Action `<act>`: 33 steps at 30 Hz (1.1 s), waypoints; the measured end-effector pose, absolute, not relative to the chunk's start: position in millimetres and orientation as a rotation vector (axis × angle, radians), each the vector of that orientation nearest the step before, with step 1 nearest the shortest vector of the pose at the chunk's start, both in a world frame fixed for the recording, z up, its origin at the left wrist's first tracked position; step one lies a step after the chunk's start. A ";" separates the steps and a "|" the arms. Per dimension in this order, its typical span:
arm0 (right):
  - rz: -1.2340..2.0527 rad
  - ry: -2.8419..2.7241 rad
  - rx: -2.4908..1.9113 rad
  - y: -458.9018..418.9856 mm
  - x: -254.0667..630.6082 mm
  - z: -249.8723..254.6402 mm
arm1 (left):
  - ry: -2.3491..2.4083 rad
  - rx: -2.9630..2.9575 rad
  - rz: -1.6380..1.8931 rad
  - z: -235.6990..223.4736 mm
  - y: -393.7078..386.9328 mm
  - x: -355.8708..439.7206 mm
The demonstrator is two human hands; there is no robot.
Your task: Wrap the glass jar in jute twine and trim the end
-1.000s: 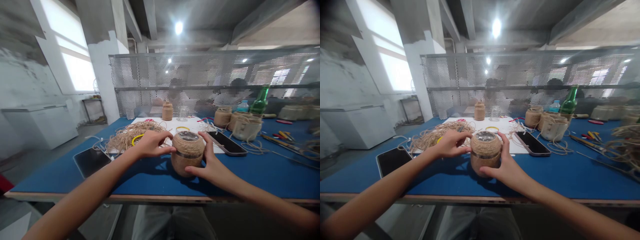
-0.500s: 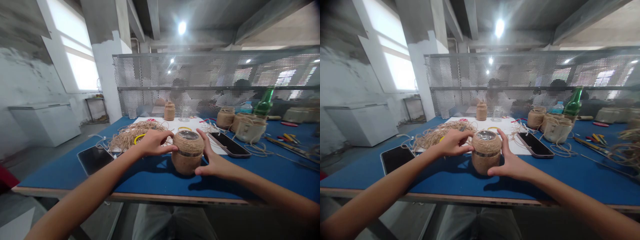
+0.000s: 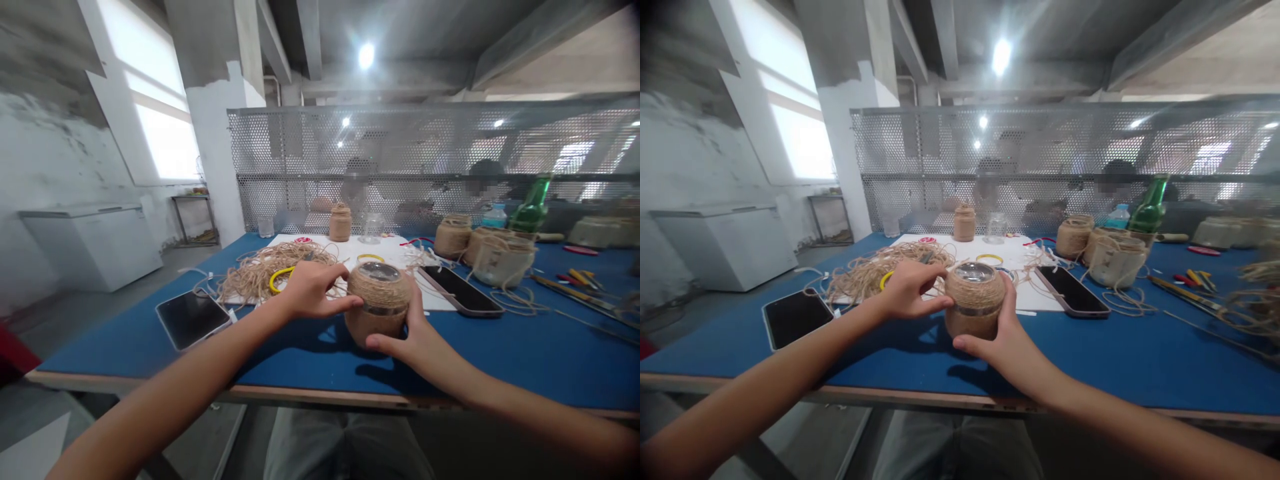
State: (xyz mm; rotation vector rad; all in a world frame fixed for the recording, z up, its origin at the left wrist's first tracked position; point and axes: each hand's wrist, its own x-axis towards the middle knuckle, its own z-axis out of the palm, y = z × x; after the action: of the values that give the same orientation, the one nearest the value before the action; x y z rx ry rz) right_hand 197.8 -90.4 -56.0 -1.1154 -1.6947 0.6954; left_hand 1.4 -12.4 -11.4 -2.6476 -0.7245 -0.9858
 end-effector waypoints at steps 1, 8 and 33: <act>0.698 -1.687 -1.108 -89.5 198.2 -55.4 | -0.721 -2.630 -0.996 -11.5 -13.3 1.8; 0.770 -1.691 -1.068 -82.2 212.0 -54.1 | -0.705 -2.651 -0.991 -8.3 -12.8 1.3; 0.663 -1.692 -1.179 -91.3 206.7 -50.3 | -0.837 -2.696 -0.856 -9.1 -8.1 1.3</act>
State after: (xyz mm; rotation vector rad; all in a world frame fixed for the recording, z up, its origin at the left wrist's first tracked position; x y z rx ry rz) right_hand 206.7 -91.3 -50.3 -1.1795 -1.6922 0.6633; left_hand 1.3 -8.1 -9.1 -2.6959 -0.8373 -0.8561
